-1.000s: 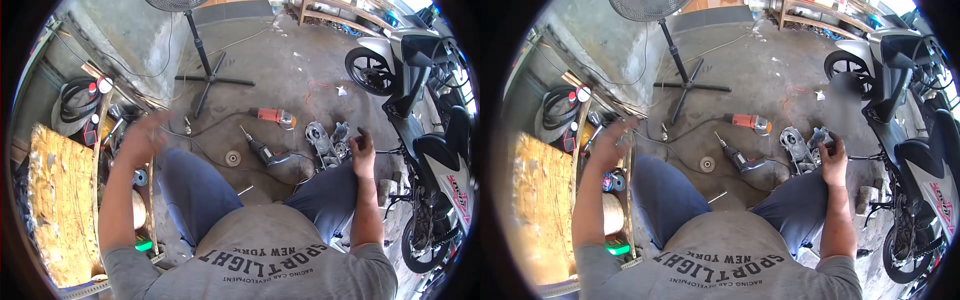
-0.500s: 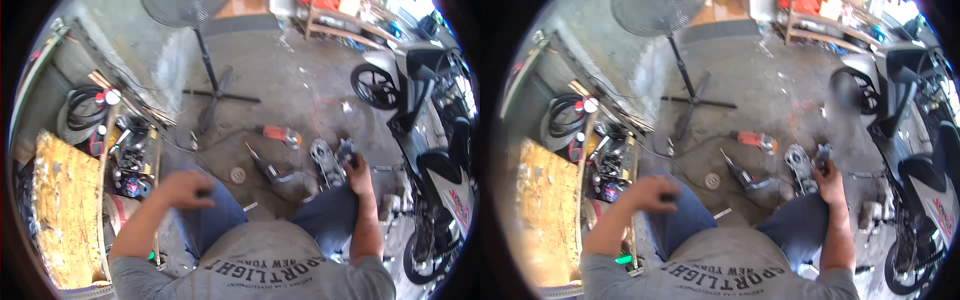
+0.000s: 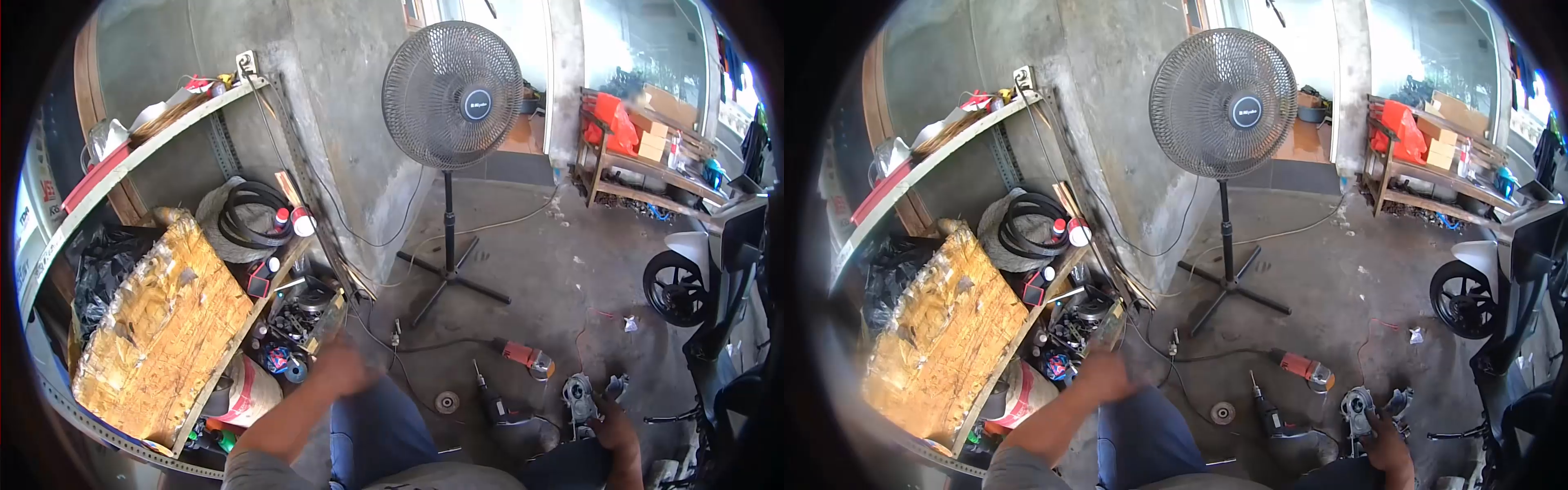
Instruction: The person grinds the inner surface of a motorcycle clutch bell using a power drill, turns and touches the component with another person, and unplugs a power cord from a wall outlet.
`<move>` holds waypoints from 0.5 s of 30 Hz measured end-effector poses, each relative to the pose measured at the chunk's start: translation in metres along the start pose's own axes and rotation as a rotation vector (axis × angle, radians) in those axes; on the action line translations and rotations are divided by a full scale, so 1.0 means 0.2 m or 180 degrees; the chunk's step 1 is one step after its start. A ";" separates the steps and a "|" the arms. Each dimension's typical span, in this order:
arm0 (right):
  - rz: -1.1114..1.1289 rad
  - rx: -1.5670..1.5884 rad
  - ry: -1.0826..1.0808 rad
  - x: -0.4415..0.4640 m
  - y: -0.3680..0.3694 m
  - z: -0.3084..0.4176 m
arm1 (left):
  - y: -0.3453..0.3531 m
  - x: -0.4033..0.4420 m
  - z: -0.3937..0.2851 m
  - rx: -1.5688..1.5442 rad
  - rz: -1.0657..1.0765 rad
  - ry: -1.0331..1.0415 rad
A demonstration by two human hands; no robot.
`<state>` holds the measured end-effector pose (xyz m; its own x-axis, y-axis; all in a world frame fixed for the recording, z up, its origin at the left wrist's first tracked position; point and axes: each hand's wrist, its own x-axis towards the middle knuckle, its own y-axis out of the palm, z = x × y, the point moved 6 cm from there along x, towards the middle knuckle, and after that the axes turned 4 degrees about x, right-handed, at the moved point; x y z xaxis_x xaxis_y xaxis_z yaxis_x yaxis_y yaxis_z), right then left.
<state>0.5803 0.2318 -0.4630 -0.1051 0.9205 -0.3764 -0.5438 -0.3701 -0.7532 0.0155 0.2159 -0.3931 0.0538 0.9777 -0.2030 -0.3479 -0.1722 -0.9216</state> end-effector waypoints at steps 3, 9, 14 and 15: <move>0.0910 -0.0569 0.0159 -0.01 0.04 0.13 | 0.12 -0.08 0.08 -0.1458 -0.0406 -0.0341; 0.2286 -0.1643 -0.0276 0.15 0.22 -0.01 | 0.05 -0.31 -0.27 -0.1169 -0.1503 0.0835; 0.3765 -0.0846 0.0284 0.44 0.66 -0.60 | 0.10 -0.17 -0.16 -0.1689 -0.1506 0.0482; 0.3852 -0.1045 -0.0085 0.45 0.69 -0.60 | 0.10 -0.15 -0.15 -0.1702 -0.1531 0.0520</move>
<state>0.5967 0.2493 -0.6657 -0.4104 -0.0299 -0.9114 0.1455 -0.9888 -0.0331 0.0357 0.1789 -0.4151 0.2387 0.9367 0.2561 0.2510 0.1952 -0.9481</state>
